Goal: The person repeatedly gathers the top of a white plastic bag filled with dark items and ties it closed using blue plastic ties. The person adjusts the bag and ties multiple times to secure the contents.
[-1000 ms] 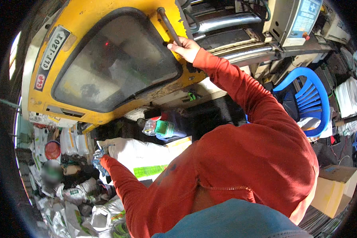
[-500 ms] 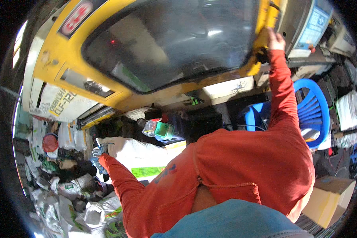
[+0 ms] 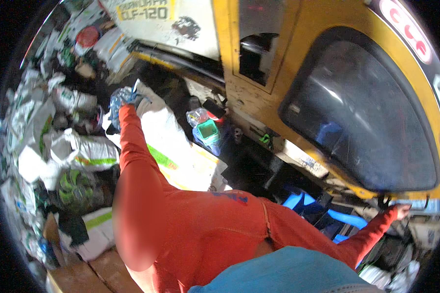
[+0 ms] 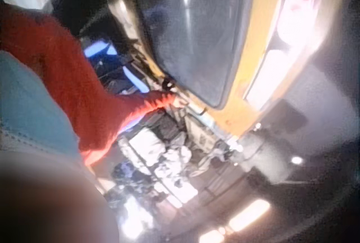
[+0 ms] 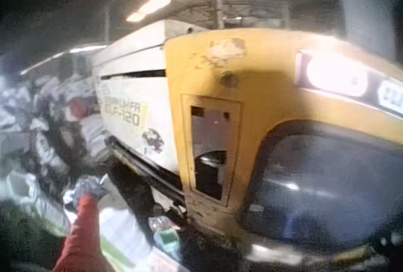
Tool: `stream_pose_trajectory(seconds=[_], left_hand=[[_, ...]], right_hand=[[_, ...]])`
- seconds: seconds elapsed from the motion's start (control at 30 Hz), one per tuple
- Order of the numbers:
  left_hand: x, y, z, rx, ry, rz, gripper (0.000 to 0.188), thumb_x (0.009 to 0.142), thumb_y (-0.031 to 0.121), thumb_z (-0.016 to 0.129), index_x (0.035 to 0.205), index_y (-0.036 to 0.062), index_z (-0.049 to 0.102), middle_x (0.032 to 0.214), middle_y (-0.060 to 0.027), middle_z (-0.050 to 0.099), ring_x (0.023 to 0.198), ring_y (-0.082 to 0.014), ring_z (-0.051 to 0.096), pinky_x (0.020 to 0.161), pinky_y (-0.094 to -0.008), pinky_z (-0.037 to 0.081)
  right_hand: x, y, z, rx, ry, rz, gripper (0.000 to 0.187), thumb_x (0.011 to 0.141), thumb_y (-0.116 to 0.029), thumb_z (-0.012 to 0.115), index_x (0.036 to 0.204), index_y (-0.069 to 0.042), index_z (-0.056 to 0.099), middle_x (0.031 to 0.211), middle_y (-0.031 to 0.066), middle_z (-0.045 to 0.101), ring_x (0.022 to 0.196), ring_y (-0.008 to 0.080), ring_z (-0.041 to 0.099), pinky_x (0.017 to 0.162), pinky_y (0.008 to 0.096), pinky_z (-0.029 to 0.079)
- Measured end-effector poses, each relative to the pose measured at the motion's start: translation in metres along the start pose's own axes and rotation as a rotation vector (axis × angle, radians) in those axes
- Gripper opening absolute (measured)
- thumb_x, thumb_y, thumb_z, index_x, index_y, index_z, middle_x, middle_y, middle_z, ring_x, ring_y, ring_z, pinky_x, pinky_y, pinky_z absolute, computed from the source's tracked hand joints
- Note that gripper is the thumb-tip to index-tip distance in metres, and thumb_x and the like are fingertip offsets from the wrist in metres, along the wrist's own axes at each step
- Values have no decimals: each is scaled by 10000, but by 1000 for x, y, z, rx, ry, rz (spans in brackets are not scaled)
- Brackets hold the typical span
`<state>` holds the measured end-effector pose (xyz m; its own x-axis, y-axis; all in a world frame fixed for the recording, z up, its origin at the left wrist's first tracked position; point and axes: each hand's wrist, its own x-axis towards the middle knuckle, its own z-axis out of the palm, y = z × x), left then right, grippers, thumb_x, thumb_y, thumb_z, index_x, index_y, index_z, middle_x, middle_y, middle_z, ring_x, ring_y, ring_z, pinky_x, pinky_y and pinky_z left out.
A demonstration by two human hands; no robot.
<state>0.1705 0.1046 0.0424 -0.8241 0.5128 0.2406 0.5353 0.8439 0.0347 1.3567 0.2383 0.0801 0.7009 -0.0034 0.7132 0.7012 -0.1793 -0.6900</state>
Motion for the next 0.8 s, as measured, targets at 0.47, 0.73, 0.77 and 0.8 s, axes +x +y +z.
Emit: stream_pose_trajectory(seconds=[0.47,0.73,0.77,0.8], left_hand=[[63,-81,32,-63,-114,118,450,859,452,366,1117,117,521,1098,-177,555,1003,-344,537,823,-418,428],[128,-125,48,-95,-275,232,451,872,442,352,1137,116,516,1118,-186,549,1021,-350,531,838,-420,423],[133,-123,46,-123,-152,269,417,882,432,325,1198,193,459,1149,-173,532,1058,-363,498,855,-432,410],[137,-123,43,-132,-131,305,409,892,422,299,1258,270,402,1180,-160,514,1095,-375,466,871,-443,397]], right_hand=[[-288,-80,-81,-379,-158,-415,466,795,-377,531,1074,-9,471,1006,167,515,937,317,498,770,431,431],[-703,-449,-166,668,-2022,-109,265,867,-232,509,1021,-21,545,890,52,564,811,155,515,728,288,427],[-738,-514,-178,900,-2125,243,260,904,-253,474,988,-25,567,863,23,566,788,108,502,716,259,413],[-762,-573,-187,924,-2135,52,255,897,-254,486,956,-27,585,841,22,569,769,103,498,702,244,405]])
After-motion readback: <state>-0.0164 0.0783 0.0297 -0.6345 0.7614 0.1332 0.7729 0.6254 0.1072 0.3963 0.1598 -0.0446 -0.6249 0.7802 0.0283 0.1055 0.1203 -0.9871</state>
